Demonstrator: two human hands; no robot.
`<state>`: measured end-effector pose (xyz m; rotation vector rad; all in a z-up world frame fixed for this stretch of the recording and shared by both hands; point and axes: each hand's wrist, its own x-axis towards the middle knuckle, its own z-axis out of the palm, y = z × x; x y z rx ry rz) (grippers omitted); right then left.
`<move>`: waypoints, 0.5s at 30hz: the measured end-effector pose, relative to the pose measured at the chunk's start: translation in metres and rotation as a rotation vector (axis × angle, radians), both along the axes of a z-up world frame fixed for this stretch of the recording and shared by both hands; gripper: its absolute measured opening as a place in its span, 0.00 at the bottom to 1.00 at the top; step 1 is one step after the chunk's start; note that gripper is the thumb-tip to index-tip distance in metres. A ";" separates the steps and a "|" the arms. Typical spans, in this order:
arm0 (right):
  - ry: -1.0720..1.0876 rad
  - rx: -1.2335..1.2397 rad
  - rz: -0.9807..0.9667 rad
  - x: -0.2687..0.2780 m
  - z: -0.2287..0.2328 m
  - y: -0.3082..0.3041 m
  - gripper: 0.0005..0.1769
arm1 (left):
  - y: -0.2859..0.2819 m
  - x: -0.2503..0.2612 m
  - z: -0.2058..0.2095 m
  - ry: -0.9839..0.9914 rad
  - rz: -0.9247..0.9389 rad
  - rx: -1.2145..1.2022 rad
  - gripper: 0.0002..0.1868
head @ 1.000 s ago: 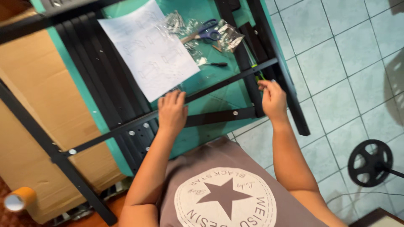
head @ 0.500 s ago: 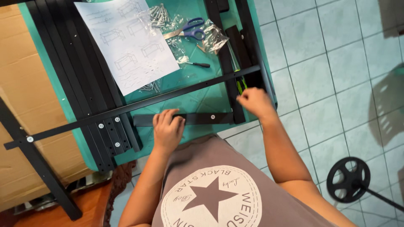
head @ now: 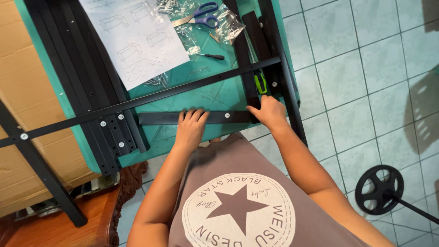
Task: The person assembles a metal frame by aligning black metal bars and inserting bolts into pre-drilled holes. They consult a printed instruction sheet, position the bars on a green plastic table, and tighten the bolts by hand to secure the joints.
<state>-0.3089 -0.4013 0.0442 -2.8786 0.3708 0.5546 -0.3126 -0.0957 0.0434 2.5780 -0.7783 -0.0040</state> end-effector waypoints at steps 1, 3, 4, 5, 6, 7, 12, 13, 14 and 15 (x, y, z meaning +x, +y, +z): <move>-0.020 0.011 -0.016 -0.001 -0.001 0.001 0.36 | 0.000 0.000 -0.002 0.006 0.000 -0.009 0.22; -0.057 -0.010 0.008 -0.001 -0.001 0.003 0.36 | 0.003 -0.001 -0.006 0.010 0.003 -0.008 0.22; -0.074 -0.021 0.020 -0.001 -0.001 0.004 0.35 | 0.003 -0.001 -0.008 0.010 0.003 -0.001 0.22; -0.025 -0.035 0.019 0.001 0.000 0.005 0.35 | 0.004 -0.001 -0.009 0.009 0.002 0.007 0.22; 0.024 -0.053 0.018 0.003 0.002 0.005 0.35 | 0.004 -0.002 -0.009 -0.004 0.008 0.012 0.21; 0.073 -0.071 0.017 0.005 0.005 0.006 0.35 | 0.006 -0.003 -0.010 -0.017 0.013 0.017 0.21; -0.037 -0.074 0.090 0.021 0.034 0.021 0.25 | 0.019 -0.013 -0.002 -0.044 0.125 -0.058 0.22; -0.054 -0.048 0.106 0.024 0.040 0.027 0.24 | 0.024 -0.017 0.000 -0.043 0.141 -0.080 0.22; -0.069 -0.012 0.129 0.026 0.046 0.035 0.23 | 0.031 -0.020 0.002 -0.042 0.153 -0.103 0.23; -0.084 0.024 0.153 0.028 0.051 0.045 0.22 | 0.039 -0.023 0.004 -0.047 0.161 -0.124 0.22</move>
